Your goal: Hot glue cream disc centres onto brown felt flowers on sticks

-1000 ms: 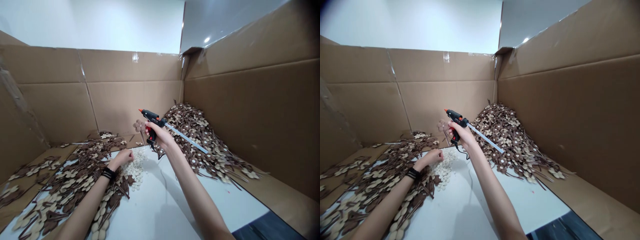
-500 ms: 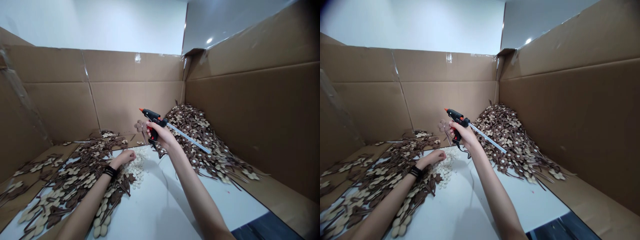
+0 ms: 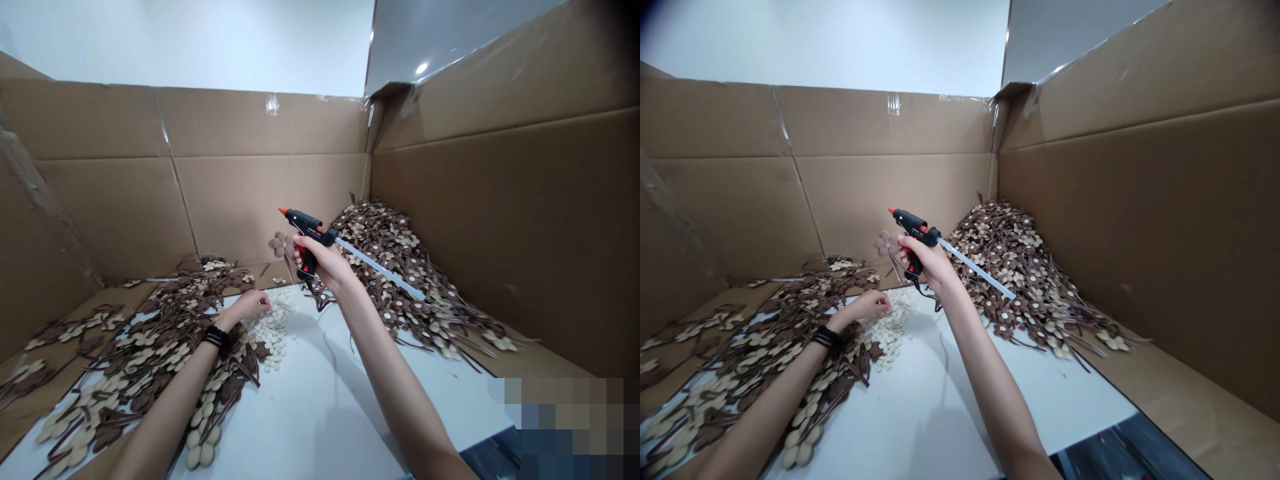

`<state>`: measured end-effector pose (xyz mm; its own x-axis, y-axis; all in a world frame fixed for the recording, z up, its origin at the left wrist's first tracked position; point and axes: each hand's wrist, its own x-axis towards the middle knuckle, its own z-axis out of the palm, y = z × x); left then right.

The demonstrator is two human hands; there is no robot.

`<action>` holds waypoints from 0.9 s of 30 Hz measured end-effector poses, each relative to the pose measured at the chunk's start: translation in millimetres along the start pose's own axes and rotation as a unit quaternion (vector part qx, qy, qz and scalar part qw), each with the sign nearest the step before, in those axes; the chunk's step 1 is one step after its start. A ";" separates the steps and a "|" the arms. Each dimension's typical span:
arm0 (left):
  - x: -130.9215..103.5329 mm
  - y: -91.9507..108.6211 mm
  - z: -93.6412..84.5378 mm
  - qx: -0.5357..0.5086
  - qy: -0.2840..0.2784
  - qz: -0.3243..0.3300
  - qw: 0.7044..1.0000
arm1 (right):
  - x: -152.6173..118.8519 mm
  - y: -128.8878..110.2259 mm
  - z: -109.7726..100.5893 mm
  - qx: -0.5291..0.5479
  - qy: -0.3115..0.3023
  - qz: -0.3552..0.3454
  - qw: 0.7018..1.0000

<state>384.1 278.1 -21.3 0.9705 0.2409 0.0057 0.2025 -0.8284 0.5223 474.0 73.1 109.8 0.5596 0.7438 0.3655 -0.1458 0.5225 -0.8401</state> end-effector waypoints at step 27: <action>-58.4 109.1 -72.8 0.061 0.396 0.152 0.903 | -8.8 1.1 9.0 -0.207 0.094 -0.080 0.971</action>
<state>340.0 210.4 97.4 0.5955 0.2389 0.7670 0.0023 -0.9552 0.2958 461.6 70.9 109.3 0.6930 0.5570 0.4577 0.2732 0.3846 -0.8817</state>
